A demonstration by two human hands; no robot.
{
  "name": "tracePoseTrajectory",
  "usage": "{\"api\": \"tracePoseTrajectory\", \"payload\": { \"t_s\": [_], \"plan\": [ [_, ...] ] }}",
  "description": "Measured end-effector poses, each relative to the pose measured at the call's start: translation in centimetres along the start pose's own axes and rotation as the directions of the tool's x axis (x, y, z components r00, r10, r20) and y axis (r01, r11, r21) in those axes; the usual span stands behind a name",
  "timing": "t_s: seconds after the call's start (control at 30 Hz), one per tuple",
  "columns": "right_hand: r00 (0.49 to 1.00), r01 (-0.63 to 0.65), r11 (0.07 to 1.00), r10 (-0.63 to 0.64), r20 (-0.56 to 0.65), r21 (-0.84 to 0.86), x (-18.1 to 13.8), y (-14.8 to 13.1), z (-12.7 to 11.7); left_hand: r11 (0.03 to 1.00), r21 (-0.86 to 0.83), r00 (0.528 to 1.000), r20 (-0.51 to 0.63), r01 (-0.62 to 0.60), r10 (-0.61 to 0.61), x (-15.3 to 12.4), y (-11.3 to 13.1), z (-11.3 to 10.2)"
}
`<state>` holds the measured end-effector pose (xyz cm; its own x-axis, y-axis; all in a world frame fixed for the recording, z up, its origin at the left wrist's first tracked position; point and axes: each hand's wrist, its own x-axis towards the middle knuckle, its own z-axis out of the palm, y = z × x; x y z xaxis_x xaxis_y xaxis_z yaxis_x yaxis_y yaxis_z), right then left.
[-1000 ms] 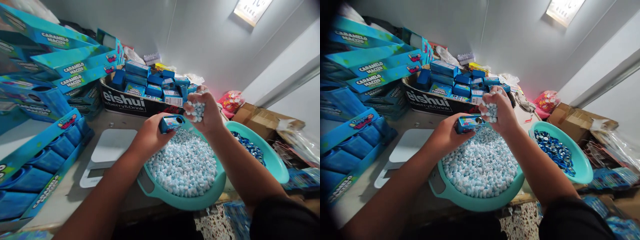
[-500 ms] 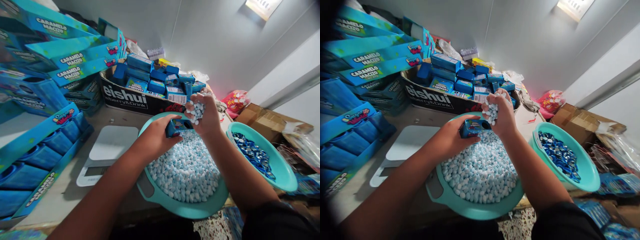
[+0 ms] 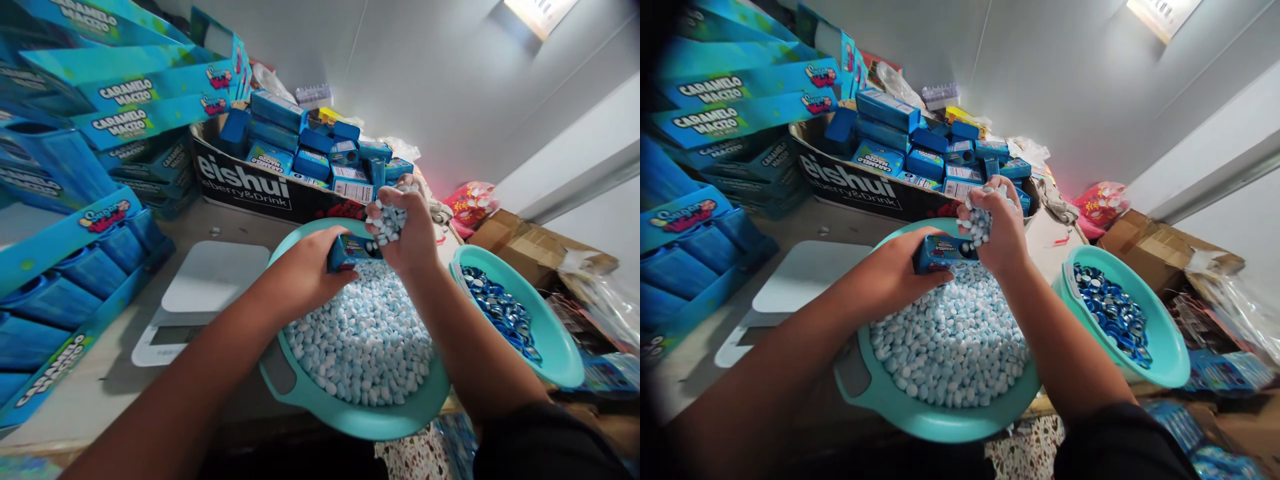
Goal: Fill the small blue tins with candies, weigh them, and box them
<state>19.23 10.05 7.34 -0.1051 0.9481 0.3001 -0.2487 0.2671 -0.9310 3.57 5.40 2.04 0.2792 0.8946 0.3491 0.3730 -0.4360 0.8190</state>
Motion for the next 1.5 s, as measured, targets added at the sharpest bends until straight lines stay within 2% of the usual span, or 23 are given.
{"api": "tracePoseTrajectory", "payload": {
  "t_s": [0.17, 0.4, 0.67, 0.87, 1.1, 1.27, 1.5],
  "plan": [
    [0.997, 0.033, 0.998, -0.037, 0.064, 0.06, -0.19, 0.17, 0.0, 1.0, 0.027, 1.0, 0.003, 0.016, -0.016, -0.02, 0.27, -0.13],
    [0.995, 0.052, 0.998, -0.054, 0.088, 0.027, -0.28, 0.24, 0.06, 0.997, 0.062, 0.999, 0.0, 0.043, -0.043, -0.01, 0.57, -0.33],
    [0.997, -0.003, 0.999, -0.001, 0.077, 0.051, -0.15, 0.42, -0.32, 0.996, 0.052, 0.997, -0.007, 0.078, -0.078, -0.04, 0.61, -0.38],
    [0.999, -0.042, 0.997, 0.04, 0.021, 0.064, -0.04, 0.49, -0.26, 0.997, 0.061, 0.998, -0.023, 0.051, -0.05, -0.02, 0.53, -0.28],
    [0.997, -0.01, 0.995, 0.003, 0.072, 0.097, -0.33, 0.62, -0.23, 0.995, 0.063, 0.997, -0.022, 0.072, -0.071, 0.13, 0.58, -0.27],
    [0.998, -0.021, 0.997, 0.017, 0.055, 0.076, -0.31, 0.52, -0.12, 0.996, 0.041, 0.997, -0.021, 0.074, -0.073, 0.07, 0.69, -0.33],
    [0.996, -0.002, 0.998, -0.003, 0.089, 0.062, -0.24, 0.45, -0.2, 0.998, 0.016, 0.998, -0.028, 0.061, -0.061, 0.01, 0.76, -0.37]
  ]
}}
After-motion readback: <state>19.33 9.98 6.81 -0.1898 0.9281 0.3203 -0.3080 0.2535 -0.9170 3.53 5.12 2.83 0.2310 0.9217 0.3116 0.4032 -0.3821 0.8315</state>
